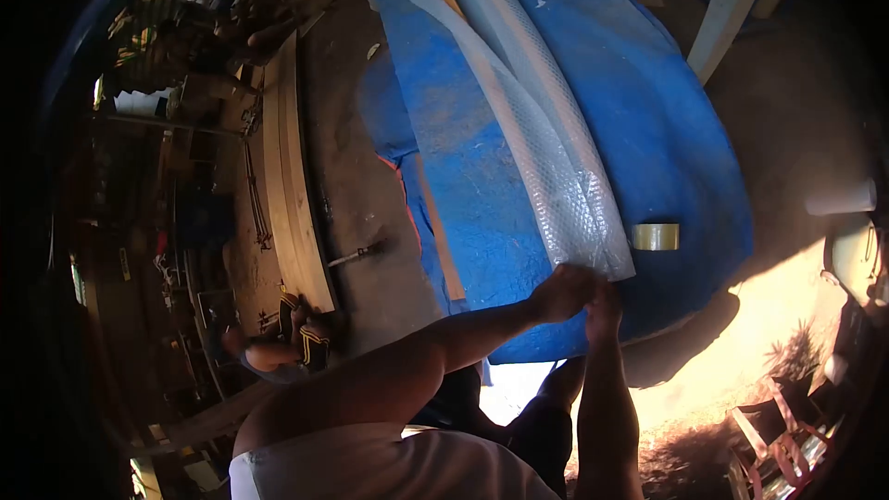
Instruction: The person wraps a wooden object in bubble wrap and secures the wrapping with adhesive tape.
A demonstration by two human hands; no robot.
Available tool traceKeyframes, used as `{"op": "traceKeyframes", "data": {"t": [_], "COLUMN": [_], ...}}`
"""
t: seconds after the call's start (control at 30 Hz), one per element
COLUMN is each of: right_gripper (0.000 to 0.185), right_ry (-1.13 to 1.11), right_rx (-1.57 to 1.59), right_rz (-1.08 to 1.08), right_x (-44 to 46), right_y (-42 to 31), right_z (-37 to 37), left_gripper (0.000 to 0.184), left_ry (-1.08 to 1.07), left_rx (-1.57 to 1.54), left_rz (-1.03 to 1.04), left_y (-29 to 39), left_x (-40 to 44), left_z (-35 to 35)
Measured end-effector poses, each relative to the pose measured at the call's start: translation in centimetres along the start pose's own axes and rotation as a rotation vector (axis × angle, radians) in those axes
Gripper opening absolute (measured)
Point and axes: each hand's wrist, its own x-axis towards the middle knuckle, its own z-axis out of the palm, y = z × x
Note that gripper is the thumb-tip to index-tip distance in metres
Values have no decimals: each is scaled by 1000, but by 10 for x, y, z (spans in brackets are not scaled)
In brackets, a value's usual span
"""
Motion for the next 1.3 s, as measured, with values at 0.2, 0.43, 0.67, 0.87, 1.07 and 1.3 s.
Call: {"op": "traceKeyframes", "data": {"t": [0.2, 0.43, 0.67, 0.87, 1.07, 1.3], "right_gripper": [14, 13, 25, 60, 67, 44], "right_ry": [-118, 6, 56, 518, 149, 197], "right_rx": [-52, -119, -528, -1156, -1225, -1190], "right_rz": [-51, -42, 14, -840, -987, -783], "right_x": [10, 7, -4, -17, 33, 73], "right_y": [-5, -5, -43, -121, -170, -156], "right_z": [-13, 4, -12, -32, -26, -32], "left_gripper": [25, 35, 38, 42, 39, 62], "left_ry": [-18, -57, -70, 92, 649, 325], "left_rx": [-18, -94, -59, -99, -935, -1257], "left_rz": [79, 80, 149, 82, -1023, -1097], "left_y": [-2, -8, 1, 1, -48, -31], "left_x": [-3, 5, 4, -30, -45, -9], "left_z": [-18, -20, -25, -13, 15, -10]}}
